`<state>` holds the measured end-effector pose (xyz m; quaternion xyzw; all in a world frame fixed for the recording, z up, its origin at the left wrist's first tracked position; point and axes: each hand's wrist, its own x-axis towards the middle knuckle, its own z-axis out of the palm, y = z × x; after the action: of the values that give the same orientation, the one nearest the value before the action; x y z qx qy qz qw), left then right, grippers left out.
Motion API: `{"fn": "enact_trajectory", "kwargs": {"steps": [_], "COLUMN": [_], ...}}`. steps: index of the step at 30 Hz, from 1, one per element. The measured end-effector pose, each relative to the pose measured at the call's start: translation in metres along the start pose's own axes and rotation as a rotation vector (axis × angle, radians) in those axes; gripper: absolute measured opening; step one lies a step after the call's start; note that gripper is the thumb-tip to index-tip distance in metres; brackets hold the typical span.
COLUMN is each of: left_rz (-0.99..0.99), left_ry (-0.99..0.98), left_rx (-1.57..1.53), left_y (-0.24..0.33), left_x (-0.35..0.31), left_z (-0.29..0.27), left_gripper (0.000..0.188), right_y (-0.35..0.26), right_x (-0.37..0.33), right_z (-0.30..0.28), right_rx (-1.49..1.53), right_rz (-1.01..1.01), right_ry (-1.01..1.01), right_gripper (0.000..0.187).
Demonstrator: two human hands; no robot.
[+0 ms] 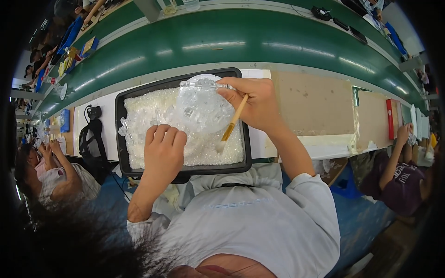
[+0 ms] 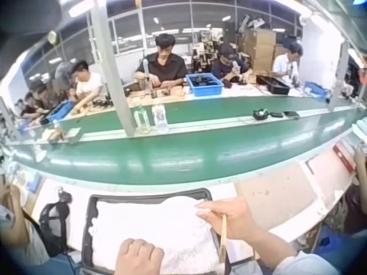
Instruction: Cleaning small circular light fixture components using a brush within a tray of cleaning granules.
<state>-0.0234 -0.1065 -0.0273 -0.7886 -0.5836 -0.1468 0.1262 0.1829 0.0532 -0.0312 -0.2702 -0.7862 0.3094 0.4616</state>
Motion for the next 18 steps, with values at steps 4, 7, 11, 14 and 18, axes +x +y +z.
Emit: {"fn": "enact_trajectory", "kwargs": {"steps": [4,7,11,14,18], "left_rz": [-0.080,-0.073,-0.109,-0.120,-0.107], "left_ry": [-0.141,-0.229,-0.059,-0.058,-0.204], "left_rx": [-0.088,-0.083,0.015,0.033,-0.025], "left_y": [-0.003,-0.004,0.002,0.003,-0.002], "left_x": [0.004,-0.003,-0.001,0.000,-0.002], "left_z": [-0.018,-0.013,-0.015,-0.022,-0.034], "left_gripper": [0.022,0.024,0.022,0.021,0.019], "right_y": [0.007,0.007,0.019,0.024,0.025], "right_x": [0.000,0.001,0.001,0.009,0.022], "right_z": [-0.003,-0.006,-0.010,-0.018,-0.022], "right_rx": [0.052,0.036,0.096,0.121,0.129], "right_rz": [0.014,0.027,0.000,-0.021,-0.082], "right_ry": [-0.005,-0.035,-0.078,-0.189,-0.238], "right_gripper": [0.021,0.021,0.018,0.018,0.020]}}
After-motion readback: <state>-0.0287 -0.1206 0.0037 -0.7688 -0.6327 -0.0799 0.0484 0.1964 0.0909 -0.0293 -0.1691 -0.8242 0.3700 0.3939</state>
